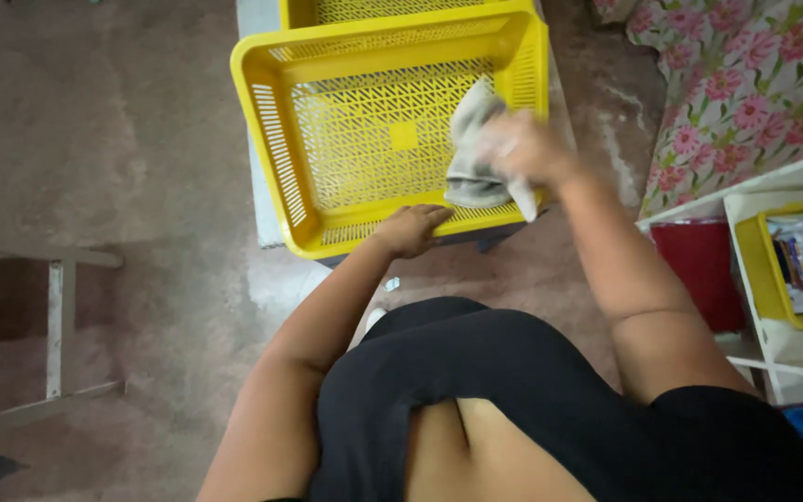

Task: Wipe down and clean plastic storage baskets using a cloth rag.

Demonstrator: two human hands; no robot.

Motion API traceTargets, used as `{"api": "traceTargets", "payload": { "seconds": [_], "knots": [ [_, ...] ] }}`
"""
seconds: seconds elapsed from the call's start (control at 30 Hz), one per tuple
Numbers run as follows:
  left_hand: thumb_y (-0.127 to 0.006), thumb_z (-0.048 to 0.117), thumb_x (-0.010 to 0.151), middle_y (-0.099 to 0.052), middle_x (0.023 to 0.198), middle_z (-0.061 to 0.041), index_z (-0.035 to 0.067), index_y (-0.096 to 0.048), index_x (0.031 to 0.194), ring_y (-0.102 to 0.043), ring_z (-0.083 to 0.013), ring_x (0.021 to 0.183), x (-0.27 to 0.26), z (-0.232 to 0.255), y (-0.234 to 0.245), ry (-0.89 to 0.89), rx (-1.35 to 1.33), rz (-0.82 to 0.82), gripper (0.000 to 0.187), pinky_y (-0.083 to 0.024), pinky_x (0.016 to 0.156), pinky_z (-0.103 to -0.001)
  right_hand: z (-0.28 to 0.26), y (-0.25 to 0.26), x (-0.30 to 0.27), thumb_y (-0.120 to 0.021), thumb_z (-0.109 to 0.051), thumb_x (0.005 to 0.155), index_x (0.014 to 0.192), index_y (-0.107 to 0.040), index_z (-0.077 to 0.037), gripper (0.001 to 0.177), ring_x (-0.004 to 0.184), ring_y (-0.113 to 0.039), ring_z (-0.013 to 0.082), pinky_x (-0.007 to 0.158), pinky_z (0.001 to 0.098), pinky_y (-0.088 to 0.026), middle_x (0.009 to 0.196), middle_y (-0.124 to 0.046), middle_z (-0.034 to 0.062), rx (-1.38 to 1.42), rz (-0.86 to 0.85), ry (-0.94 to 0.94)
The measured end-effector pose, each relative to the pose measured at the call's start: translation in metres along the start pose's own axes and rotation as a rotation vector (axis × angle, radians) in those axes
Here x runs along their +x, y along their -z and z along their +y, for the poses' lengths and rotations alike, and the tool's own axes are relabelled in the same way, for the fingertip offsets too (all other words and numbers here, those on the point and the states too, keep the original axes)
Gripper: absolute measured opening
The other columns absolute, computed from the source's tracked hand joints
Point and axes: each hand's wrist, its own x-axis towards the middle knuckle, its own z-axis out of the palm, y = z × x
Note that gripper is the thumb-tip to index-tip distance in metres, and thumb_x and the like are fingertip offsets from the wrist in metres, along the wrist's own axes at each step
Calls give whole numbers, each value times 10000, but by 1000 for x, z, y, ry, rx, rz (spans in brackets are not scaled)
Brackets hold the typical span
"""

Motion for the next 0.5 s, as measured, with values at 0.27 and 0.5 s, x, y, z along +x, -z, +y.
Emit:
{"api": "traceTargets", "payload": {
  "seconds": [0.27, 0.5],
  "knots": [
    [-664, 424, 951, -456, 1561, -173, 117, -443, 1500, -490, -403, 1408, 35, -28, -37, -100, -99, -33, 666, -450, 1144, -568, 95, -85, -46, -875, -618, 537, 1338, -656, -209, 926, 1055, -717, 283, 1050, 556, -376, 1086, -769, 75, -1380, -528, -114],
    [-642, 408, 965, -428, 1609, -101, 199, -375, 1578, -425, -376, 1471, 48, -32, -50, -45, 23, -33, 700, -446, 1116, -612, 172, -51, -62, -744, -259, 834, 869, -799, -169, 111, 916, -679, 246, 1211, 511, -312, 709, -734, 85, -1504, -21, 364]
  ]
}}
